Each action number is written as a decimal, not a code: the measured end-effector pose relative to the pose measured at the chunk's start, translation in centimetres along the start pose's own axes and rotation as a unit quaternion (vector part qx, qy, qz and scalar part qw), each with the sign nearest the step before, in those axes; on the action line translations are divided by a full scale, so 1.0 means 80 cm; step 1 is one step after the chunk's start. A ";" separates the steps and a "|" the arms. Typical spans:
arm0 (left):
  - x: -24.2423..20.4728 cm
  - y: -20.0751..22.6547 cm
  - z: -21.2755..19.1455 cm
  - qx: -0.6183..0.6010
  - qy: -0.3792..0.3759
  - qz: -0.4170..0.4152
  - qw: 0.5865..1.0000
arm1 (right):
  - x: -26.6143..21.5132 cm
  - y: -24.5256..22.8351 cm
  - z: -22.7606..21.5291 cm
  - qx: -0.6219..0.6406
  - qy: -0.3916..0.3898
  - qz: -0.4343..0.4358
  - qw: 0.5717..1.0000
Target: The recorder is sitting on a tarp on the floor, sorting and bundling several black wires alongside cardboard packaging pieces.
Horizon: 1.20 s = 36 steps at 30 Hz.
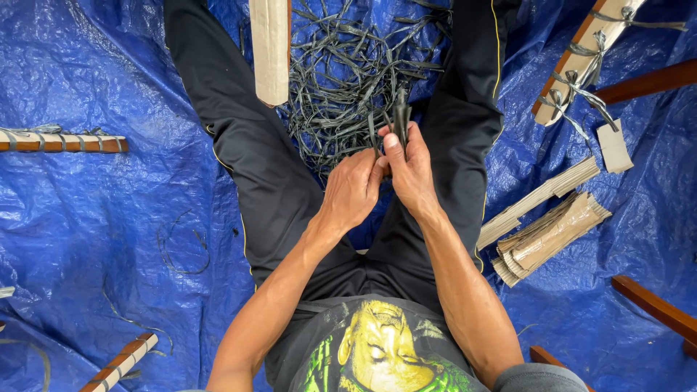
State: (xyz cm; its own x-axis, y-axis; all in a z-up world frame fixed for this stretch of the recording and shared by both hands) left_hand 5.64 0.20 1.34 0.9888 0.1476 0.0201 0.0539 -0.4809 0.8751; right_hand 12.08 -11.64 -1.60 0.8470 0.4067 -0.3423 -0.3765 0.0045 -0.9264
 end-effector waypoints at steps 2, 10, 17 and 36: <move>0.008 0.006 -0.004 0.011 -0.017 0.002 1.000 | -0.001 -0.004 -0.002 -0.036 -0.011 -0.024 0.999; 0.020 -0.003 0.008 0.060 -0.039 0.085 0.994 | 0.010 0.008 -0.019 -0.118 -0.006 -0.061 0.991; 0.005 -0.134 0.059 0.082 -0.122 -0.009 0.989 | 0.012 0.001 -0.097 0.090 0.203 -0.171 0.960; 0.087 -0.300 0.120 0.242 -0.086 -0.074 0.964 | -0.018 -0.015 -0.075 0.135 0.151 -0.151 0.968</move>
State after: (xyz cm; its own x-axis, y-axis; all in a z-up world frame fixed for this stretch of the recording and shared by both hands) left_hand 12.60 4.46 -24.15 0.9714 0.1197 -0.2049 0.2134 -0.8184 0.5335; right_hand 13.53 -17.69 -0.95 0.9893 0.0653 -0.1307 -0.1451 0.3360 -0.9306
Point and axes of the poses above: each hand's wrist, its own x-axis towards the middle knuckle, its own z-axis out of the palm, y = z × x, the point moved 3 cm from there along x, towards the middle knuckle, and after that the axes turned 3 degrees about z, right-handed, at the moved point
